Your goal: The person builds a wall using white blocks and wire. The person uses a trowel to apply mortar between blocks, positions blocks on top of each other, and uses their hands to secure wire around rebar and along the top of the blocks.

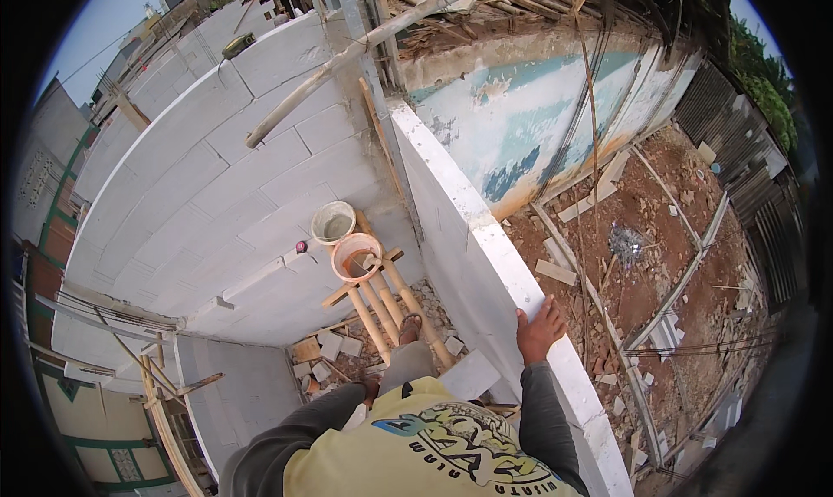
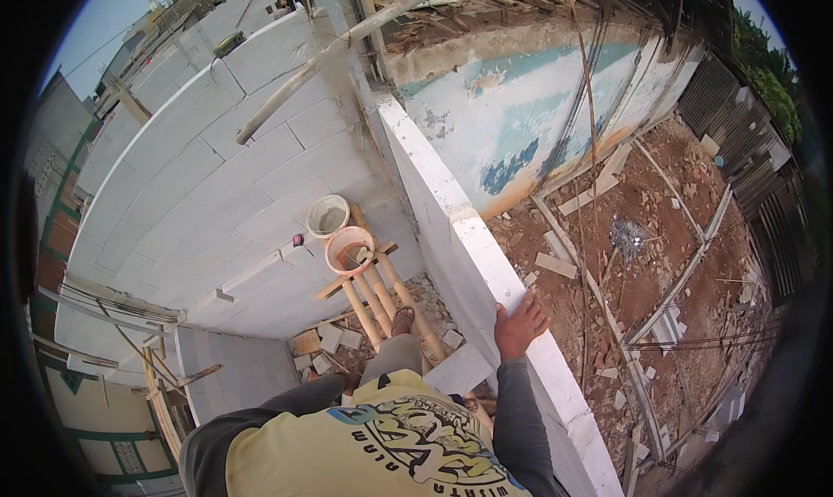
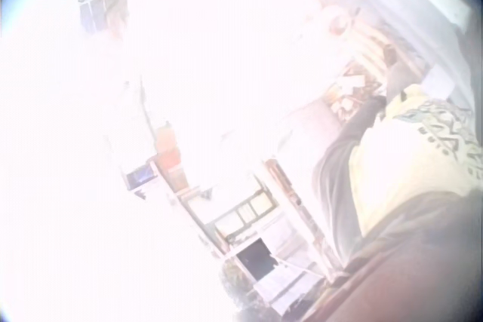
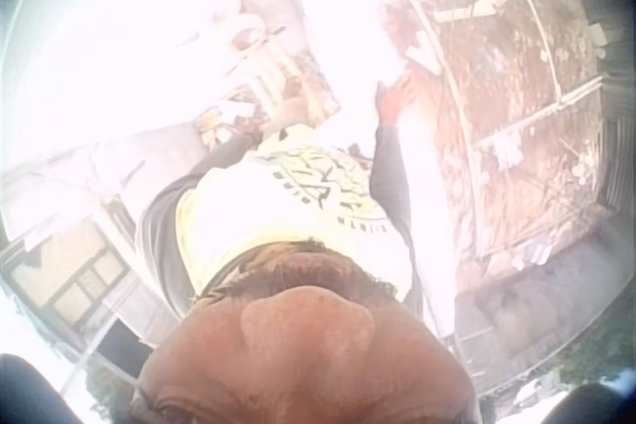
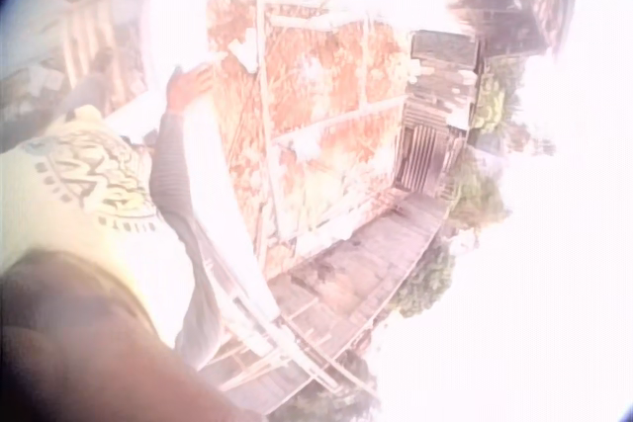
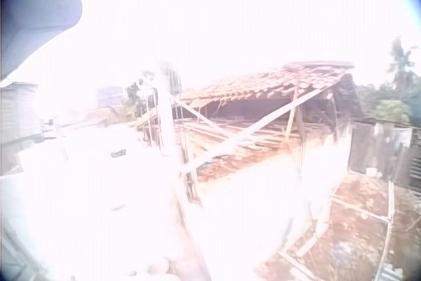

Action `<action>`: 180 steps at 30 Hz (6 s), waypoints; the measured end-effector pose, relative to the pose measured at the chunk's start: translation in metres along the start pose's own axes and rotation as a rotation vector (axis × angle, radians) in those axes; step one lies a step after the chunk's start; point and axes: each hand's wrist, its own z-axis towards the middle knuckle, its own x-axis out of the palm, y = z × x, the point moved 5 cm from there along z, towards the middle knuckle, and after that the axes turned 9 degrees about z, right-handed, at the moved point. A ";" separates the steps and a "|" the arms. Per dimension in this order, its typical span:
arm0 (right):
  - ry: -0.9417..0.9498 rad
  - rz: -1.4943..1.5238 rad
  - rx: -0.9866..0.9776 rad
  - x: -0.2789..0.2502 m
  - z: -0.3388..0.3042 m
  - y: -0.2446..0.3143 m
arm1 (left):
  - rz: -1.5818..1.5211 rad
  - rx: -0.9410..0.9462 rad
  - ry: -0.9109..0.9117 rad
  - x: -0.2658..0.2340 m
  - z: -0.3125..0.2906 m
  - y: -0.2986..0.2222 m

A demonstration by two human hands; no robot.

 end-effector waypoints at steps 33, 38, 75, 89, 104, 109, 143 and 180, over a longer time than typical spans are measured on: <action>0.169 0.020 0.207 0.001 0.042 0.029 | 0.001 -1.043 -1.147 -0.690 0.155 0.441; 0.193 -0.009 0.239 0.001 0.044 0.025 | -0.466 -0.437 -1.025 -0.729 0.193 0.417; 0.213 -0.034 0.212 0.001 0.038 0.030 | 0.317 -0.884 -1.061 -0.650 0.123 0.433; 0.170 0.008 0.219 -0.002 0.035 0.023 | 0.192 -0.691 -1.174 -0.613 0.128 0.399; 0.015 -0.012 0.156 -0.010 0.012 0.002 | -0.444 -0.332 -0.165 -0.328 0.079 0.211; 0.058 0.000 0.117 -0.007 0.024 0.018 | -0.679 -0.445 -0.835 -0.390 0.082 0.299; 0.045 -0.318 0.529 0.053 0.073 0.094 | -1.243 -0.323 -1.780 -0.618 0.133 0.590; 0.907 0.873 -0.018 0.402 0.530 0.595 | -0.510 -0.261 -1.577 -0.713 -0.017 0.627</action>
